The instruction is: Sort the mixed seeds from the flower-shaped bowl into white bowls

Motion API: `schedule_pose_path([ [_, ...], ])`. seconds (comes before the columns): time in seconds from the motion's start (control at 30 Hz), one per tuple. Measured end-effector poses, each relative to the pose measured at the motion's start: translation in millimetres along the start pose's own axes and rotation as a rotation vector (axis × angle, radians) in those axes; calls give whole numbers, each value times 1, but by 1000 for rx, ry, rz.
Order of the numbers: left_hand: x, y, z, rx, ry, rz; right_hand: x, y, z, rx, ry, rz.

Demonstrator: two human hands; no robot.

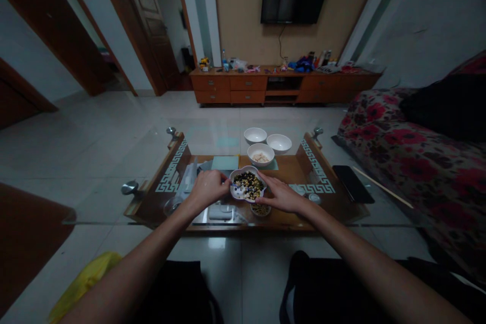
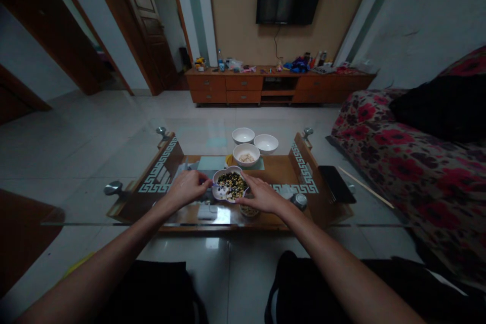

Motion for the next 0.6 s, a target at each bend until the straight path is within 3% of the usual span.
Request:
schedule_pose_path([
  [0.13, 4, -36, -11, 124, 167, -72, 3, -7, -2, -19, -10, 4],
  [0.37, 49, -87, 5, 261, 369, -78, -8, -15, -8, -39, 2, 52],
  [0.5, 52, -105, 13, 232, 315, -95, -8, -14, -5, -50, 27, 73],
  [0.6, 42, -113, 7, 220, 362, -129, -5, -14, -3, -35, 23, 50],
])
Point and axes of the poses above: each hand's wrist, its own y-axis away from the middle knuckle, its own z-axis out of the palm, x = y × z, the point moved 5 cm from there along -y, towards the middle knuckle, and after that the axes turned 10 degrees about -z, right-handed, at the moved point
